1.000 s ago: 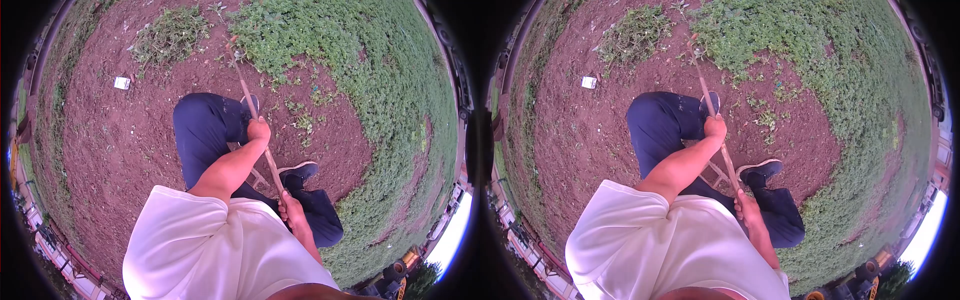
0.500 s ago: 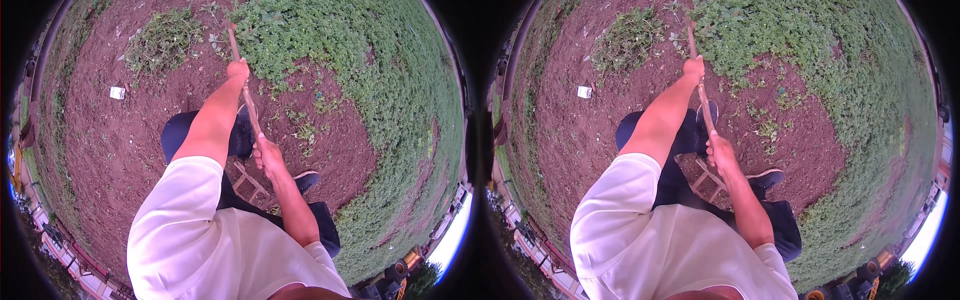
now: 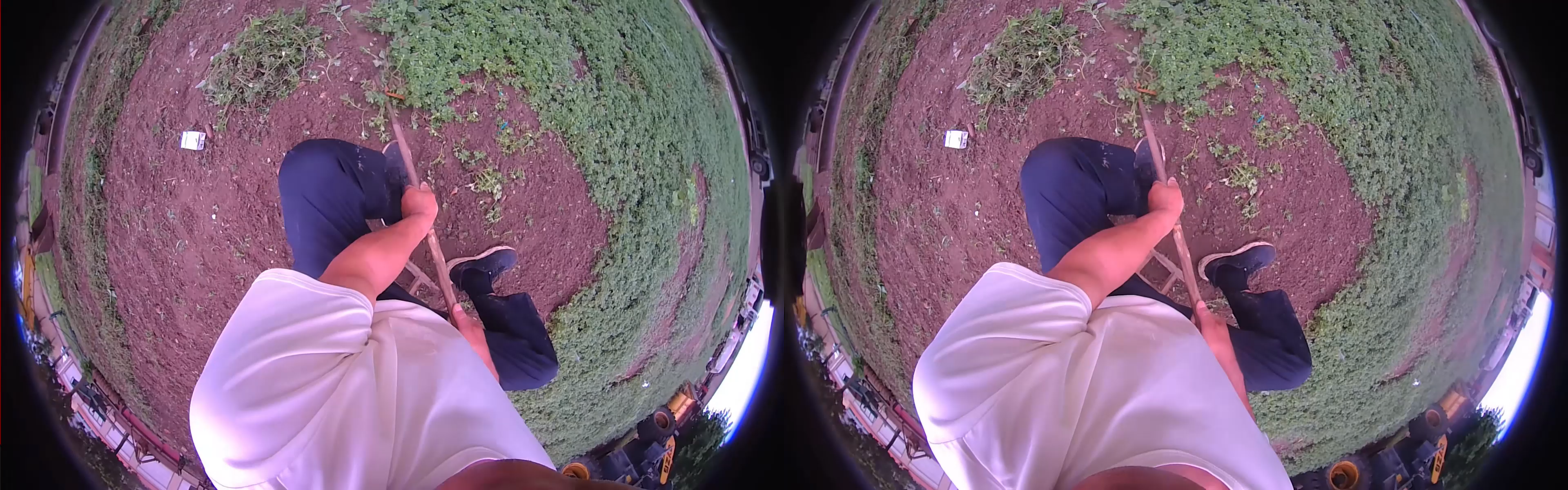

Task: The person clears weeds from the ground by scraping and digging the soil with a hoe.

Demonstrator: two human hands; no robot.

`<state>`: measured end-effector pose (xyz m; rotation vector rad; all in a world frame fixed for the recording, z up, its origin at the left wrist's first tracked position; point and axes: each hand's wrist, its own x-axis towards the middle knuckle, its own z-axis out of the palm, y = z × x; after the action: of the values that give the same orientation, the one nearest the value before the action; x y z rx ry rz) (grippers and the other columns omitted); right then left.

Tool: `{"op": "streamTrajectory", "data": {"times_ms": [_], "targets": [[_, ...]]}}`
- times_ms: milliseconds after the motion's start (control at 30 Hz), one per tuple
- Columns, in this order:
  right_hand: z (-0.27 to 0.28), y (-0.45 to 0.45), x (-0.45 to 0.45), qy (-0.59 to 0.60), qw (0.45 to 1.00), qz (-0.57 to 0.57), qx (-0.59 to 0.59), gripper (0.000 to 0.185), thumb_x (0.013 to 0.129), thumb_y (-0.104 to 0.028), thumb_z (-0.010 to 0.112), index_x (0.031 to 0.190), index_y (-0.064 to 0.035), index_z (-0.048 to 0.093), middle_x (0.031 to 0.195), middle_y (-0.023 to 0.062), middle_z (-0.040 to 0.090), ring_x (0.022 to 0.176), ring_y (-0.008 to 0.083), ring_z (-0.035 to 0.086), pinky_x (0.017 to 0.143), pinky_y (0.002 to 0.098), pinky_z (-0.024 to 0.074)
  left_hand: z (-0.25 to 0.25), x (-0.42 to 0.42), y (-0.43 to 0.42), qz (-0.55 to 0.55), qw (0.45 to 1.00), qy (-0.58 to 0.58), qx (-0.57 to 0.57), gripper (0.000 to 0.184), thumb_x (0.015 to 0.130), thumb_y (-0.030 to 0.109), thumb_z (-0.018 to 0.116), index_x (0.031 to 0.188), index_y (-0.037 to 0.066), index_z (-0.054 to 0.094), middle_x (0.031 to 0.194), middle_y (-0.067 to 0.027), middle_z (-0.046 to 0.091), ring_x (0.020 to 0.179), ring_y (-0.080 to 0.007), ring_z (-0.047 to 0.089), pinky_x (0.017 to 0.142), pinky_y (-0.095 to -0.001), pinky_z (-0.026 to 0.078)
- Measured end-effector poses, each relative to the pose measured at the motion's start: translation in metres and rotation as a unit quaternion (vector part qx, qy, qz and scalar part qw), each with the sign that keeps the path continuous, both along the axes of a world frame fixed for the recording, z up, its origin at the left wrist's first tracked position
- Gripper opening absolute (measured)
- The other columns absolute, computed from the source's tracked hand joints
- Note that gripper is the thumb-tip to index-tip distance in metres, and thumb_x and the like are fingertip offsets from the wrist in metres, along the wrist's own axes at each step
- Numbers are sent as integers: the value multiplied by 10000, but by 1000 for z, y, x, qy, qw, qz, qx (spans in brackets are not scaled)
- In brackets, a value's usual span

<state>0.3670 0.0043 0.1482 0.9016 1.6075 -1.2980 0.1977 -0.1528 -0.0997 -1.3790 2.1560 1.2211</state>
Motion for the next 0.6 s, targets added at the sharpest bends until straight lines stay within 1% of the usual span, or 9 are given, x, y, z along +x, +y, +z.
{"op": "streamTrajectory", "data": {"times_ms": [67, 133, 233, 300, 333, 467, 533, 567, 600], "targets": [[-32, 15, 31, 37, 998, 17, 47, 564, 1022, -534, 502, 733, -59, 595, 621, -12, 531, 567, 107, 474, 538, 320, 373, -9, 15, 7, -12, 1000, -9, -10, 482, 965, 395, 574, 1123, -57, 636, 1051, -291, 698, 1007, -442, 685, 893, -516, 526], [-21, 16, 37, 48, 993, 32, 104, 561, 1023, -528, 506, 725, -61, 596, 617, -10, 531, 567, 103, 469, 539, 319, 372, 4, 21, 13, -4, 1000, -5, -8, 483, 973, 401, 566, 1078, -64, 641, 1037, -303, 692, 1014, -451, 675, 899, -508, 516], [-11, 17, 20, 8, 995, 63, 79, 533, 1022, -513, 523, 741, -67, 600, 612, -8, 531, 523, 99, 450, 490, 294, 355, 10, 9, 12, 13, 1000, -1, 11, 500, 977, 414, 561, 1041, -74, 650, 1026, -315, 687, 1027, -460, 664, 912, -503, 502], [-21, 4, 11, -12, 999, -19, 29, 494, 1016, -499, 547, 779, -68, 602, 596, -10, 513, 460, 93, 422, 428, 265, 325, 11, -9, 2, 35, 999, 11, 20, 513, 973, 424, 564, 1052, -75, 656, 1018, -310, 690, 1019, -461, 665, 917, -503, 500], [-28, -3, 1, -1, 1000, -21, 7, 496, 1029, -507, 513, 813, -64, 574, 602, -21, 480, 453, 83, 387, 424, 257, 292, 4, -24, -6, 43, 999, 20, 15, 517, 971, 432, 569, 1062, -68, 664, 1020, -299, 695, 1019, -452, 669, 917, -499, 501], [-62, -38, -65, 23, 997, -44, -52, 469, 1032, -492, 520, 862, -57, 564, 597, -31, 457, 442, 76, 374, 409, 250, 281, -8, -105, -59, 53, 998, 37, -22, 481, 967, 421, 580, 973, -44, 701, 980, -260, 713, 985, -431, 687, 878, -490, 517], [-62, -60, -104, 15, 997, -51, -61, 459, 1033, -488, 523, 887, -55, 560, 599, -36, 447, 447, 73, 369, 409, 248, 280, -13, -147, -86, 71, 996, 37, 33, 518, 968, 428, 574, 1038, -68, 706, 1039, -283, 707, 1033, -434, 679, 909, -506, 513], [-63, -71, -121, 22, 996, -48, -70, 447, 1034, -486, 520, 910, -58, 553, 605, -39, 439, 449, 71, 357, 411, 249, 276, -28, -167, -99, 112, 984, 50, 126, 521, 969, 430, 575, 1041, -70, 703, 1002, -269, 718, 1003, -428, 691, 881, -503, 524], [-66, -77, -132, 33, 995, -44, -81, 437, 1036, -485, 518, 932, -62, 546, 611, -42, 431, 452, 69, 346, 414, 249, 272, -27, -178, -104, 95, 990, 61, 89, 517, 969, 426, 572, 1025, -70, 704, 928, -255, 725, 951, -427, 704, 846, -499, 539]]}}
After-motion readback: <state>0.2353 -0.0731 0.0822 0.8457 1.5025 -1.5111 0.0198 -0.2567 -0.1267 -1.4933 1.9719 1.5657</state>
